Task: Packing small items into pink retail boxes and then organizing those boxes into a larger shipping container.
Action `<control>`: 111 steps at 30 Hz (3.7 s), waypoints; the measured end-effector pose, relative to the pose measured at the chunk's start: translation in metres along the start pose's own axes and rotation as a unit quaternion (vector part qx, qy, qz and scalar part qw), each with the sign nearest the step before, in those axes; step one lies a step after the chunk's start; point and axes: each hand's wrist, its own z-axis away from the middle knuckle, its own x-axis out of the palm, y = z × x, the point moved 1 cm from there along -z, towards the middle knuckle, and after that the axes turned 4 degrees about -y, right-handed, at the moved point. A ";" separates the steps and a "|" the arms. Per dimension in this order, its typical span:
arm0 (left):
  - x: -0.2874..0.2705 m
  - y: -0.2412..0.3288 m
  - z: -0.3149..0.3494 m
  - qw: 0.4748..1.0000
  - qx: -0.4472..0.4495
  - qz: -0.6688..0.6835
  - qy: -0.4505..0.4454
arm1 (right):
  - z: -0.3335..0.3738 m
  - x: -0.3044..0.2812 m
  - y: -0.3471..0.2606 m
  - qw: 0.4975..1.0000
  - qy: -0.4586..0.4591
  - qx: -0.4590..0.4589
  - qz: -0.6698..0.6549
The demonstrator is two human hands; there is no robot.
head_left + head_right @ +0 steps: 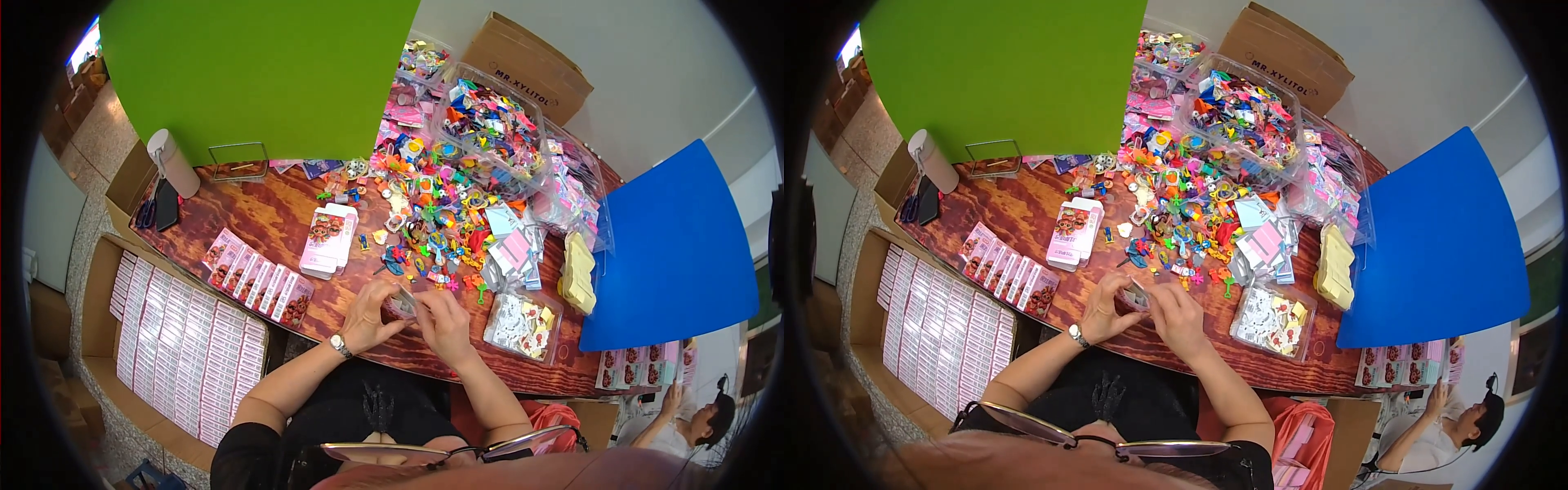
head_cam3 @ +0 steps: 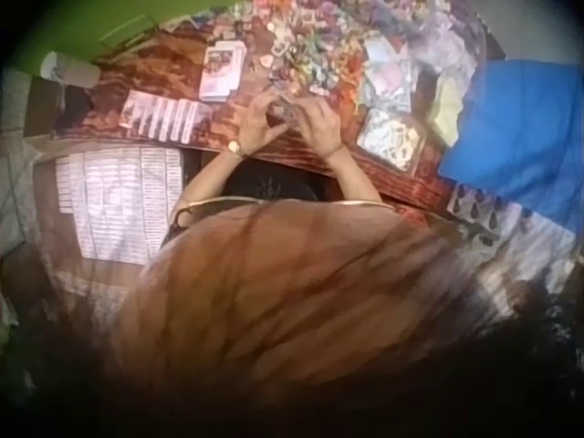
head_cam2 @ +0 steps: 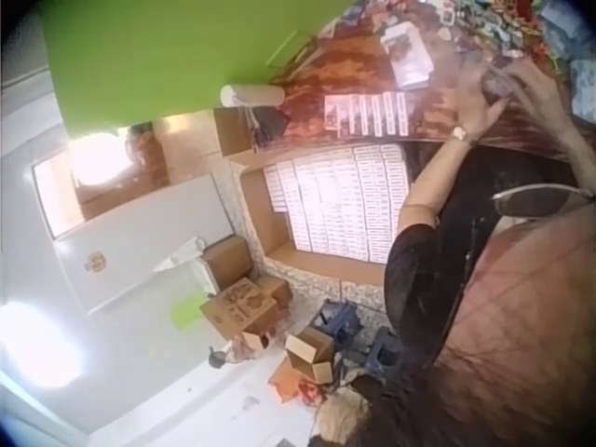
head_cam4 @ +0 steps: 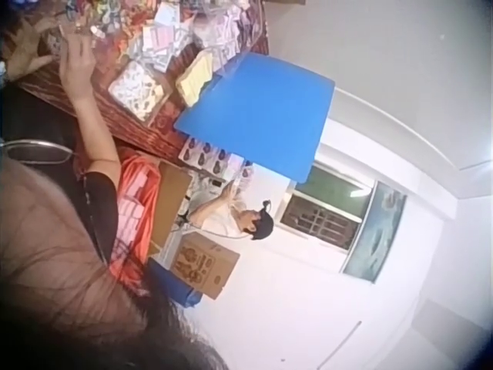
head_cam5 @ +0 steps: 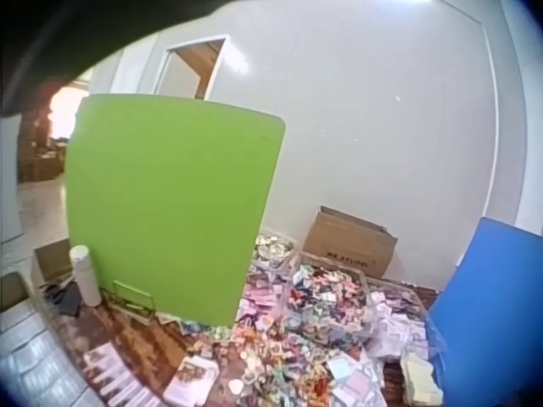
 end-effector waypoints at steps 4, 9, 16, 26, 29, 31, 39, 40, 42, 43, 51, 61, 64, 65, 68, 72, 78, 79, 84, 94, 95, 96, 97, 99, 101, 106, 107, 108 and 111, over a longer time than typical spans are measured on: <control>0.001 0.002 0.004 1.000 -0.005 -0.007 0.009 | 0.002 -0.001 -0.001 0.997 -0.023 -0.062 0.033; -0.003 0.007 0.004 0.999 -0.048 -0.012 -0.011 | -0.005 -0.004 0.000 0.994 -0.044 -0.011 -0.103; -0.007 0.010 0.004 0.997 -0.070 -0.015 -0.017 | -0.016 -0.005 -0.012 0.975 -0.073 0.126 -0.171; -0.007 0.007 0.006 0.994 -0.081 -0.038 -0.055 | -0.012 0.007 -0.015 0.999 -0.052 0.012 0.008; -0.008 0.008 0.007 0.991 -0.106 -0.043 -0.071 | -0.013 0.007 -0.018 0.998 -0.052 -0.017 0.031; -0.009 0.008 0.006 0.990 -0.115 -0.050 -0.071 | -0.012 0.007 -0.015 0.997 -0.077 -0.025 0.014; -0.010 0.006 0.007 0.992 -0.104 -0.056 -0.042 | 0.006 0.017 -0.010 0.997 -0.009 0.044 -0.064; -0.009 0.007 0.008 0.992 -0.101 -0.060 -0.038 | 0.008 0.018 -0.011 0.998 0.002 0.040 -0.058; -0.007 0.007 0.010 0.991 -0.111 -0.065 -0.037 | 0.010 0.021 -0.015 0.999 0.009 0.020 -0.035; -0.007 0.007 0.012 0.990 -0.121 -0.070 -0.035 | 0.011 0.022 -0.016 1.000 0.016 -0.001 -0.011; -0.018 0.016 0.009 0.991 -0.115 -0.065 -0.014 | 0.012 0.022 -0.019 0.988 -0.006 0.093 -0.124; -0.019 0.018 0.012 0.990 -0.135 -0.033 -0.028 | 0.012 0.027 -0.013 0.999 -0.029 -0.013 -0.043; -0.021 0.017 0.013 0.992 -0.124 -0.032 -0.021 | 0.014 0.029 -0.012 0.997 -0.038 -0.013 -0.069; -0.022 0.017 0.013 0.991 -0.126 -0.033 -0.019 | 0.012 0.029 -0.014 0.997 -0.040 -0.014 -0.070; -0.029 0.017 0.015 0.994 -0.097 -0.053 0.025 | 0.006 0.032 -0.018 0.995 -0.046 -0.011 -0.093; -0.051 0.029 0.019 0.978 -0.115 -0.165 -0.049 | 0.003 0.053 -0.003 0.981 -0.086 0.072 -0.161; -0.092 0.037 0.045 0.887 -0.101 -0.433 -0.123 | -0.018 0.107 0.004 0.960 -0.207 -0.010 -0.186; -0.095 0.031 0.046 0.886 -0.099 -0.436 -0.123 | -0.028 0.117 0.010 0.961 -0.204 -0.013 -0.188; -0.106 0.022 0.043 0.858 -0.072 -0.505 -0.064 | -0.081 0.139 0.012 0.984 -0.090 -0.110 0.104; -0.114 0.005 0.052 0.849 -0.094 -0.519 -0.040 | -0.065 0.153 0.025 0.973 -0.129 -0.165 0.097; -0.113 0.004 0.051 0.852 -0.090 -0.514 -0.042 | -0.064 0.150 0.027 0.974 -0.125 -0.150 0.117; -0.113 0.004 0.050 0.851 -0.095 -0.515 -0.043 | -0.062 0.156 0.036 0.973 -0.100 -0.175 0.112; -0.114 0.003 0.049 0.851 -0.092 -0.515 -0.043 | -0.062 0.160 0.041 0.973 -0.097 -0.175 0.114; -0.117 0.007 0.048 0.858 -0.104 -0.502 -0.040 | -0.060 0.162 0.044 0.966 -0.160 -0.182 0.095; -0.118 0.010 0.045 0.860 -0.100 -0.500 -0.031 | -0.060 0.161 0.039 0.975 -0.122 -0.163 0.085; -0.117 0.020 0.027 0.886 -0.091 -0.454 0.007 | -0.074 0.151 0.017 0.967 -0.208 -0.038 0.145; -0.115 0.021 0.024 0.896 -0.085 -0.435 0.016 | -0.072 0.150 0.024 0.967 -0.205 -0.038 0.146; -0.113 0.021 0.022 0.896 -0.082 -0.435 0.017 | -0.069 0.148 0.030 0.973 -0.191 -0.078 0.107; -0.103 0.021 0.016 0.938 -0.081 -0.336 0.041 | -0.061 0.146 0.039 0.976 -0.166 -0.126 0.057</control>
